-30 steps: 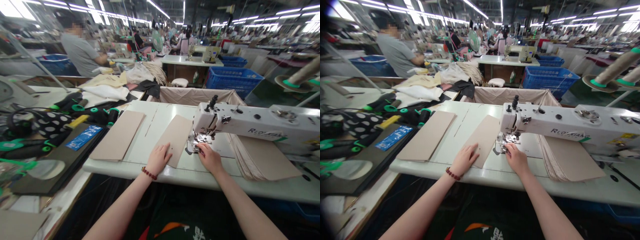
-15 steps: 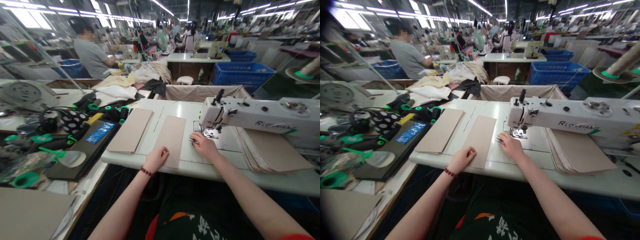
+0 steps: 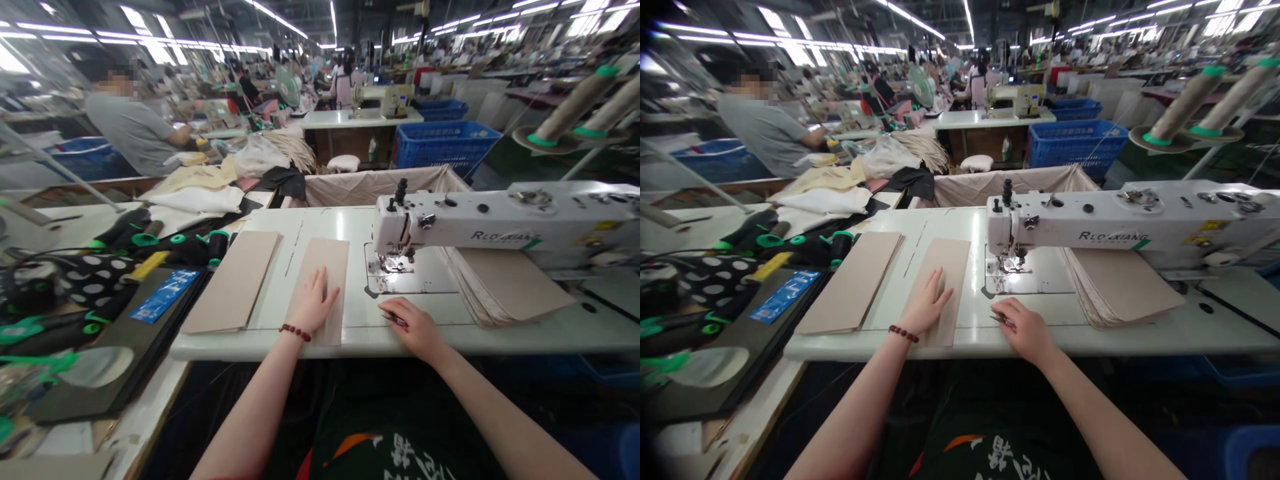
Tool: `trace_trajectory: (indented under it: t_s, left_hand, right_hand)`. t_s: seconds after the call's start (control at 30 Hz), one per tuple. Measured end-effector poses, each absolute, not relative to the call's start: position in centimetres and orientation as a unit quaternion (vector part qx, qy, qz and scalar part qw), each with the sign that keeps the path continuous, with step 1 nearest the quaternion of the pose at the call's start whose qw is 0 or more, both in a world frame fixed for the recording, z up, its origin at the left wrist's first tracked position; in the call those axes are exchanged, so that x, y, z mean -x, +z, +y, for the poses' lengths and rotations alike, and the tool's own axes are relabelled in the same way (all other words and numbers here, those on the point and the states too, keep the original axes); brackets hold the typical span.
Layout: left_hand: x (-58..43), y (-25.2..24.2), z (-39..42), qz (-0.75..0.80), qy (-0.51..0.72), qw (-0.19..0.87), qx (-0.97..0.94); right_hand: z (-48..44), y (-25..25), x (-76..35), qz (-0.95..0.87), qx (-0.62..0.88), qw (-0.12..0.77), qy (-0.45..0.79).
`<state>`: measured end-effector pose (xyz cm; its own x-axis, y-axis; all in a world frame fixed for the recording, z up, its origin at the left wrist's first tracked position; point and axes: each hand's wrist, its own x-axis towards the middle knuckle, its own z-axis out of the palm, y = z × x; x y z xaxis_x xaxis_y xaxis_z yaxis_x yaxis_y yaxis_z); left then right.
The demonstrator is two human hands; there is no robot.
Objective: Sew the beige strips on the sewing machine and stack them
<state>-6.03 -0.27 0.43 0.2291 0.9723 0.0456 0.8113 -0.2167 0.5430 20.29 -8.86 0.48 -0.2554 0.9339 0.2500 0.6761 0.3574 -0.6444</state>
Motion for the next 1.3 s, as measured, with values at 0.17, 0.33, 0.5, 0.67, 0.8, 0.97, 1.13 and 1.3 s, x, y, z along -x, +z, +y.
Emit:
trace_trajectory:
  t_s: [0.17,0.33,0.5,0.67,0.8,0.97,1.13,1.3]
  left_hand:
    - [7.1,0.1,-2.7,0.515,0.159,0.196,-0.819]
    - [9.4,2.0,-4.5,0.348,0.110,0.349,-0.863]
    - [6.1,2.2,-2.0,0.273,0.101,0.395,-0.872]
    - [1.1,3.1,-2.7,0.298,0.117,0.322,-0.891]
    - [-2.7,3.0,-5.9,0.257,0.106,0.289,-0.916]
    - [-5.1,1.6,-7.2,0.266,0.102,0.240,-0.928]
    - [-7.2,1.0,-8.2,0.293,0.139,0.257,-0.910]
    - [-9.2,0.1,-9.1,0.296,0.142,0.268,-0.906]
  right_hand:
    - [-14.3,-0.2,-25.1,-0.689,0.578,0.375,0.224]
    - [-18.8,-2.1,-27.3,-0.576,0.668,0.388,0.268]
    - [-19.5,-2.5,-26.7,-0.579,0.716,0.286,0.264]
    - [-20.4,-2.2,-26.8,-0.590,0.736,0.229,0.240]
    - [-21.1,-2.3,-27.1,-0.568,0.756,0.225,0.233]
    - [-20.6,-1.7,-27.1,-0.584,0.748,0.217,0.228]
    - [-20.1,-1.5,-26.9,-0.599,0.737,0.222,0.220]
    - [-20.0,-1.2,-26.4,-0.618,0.720,0.212,0.233]
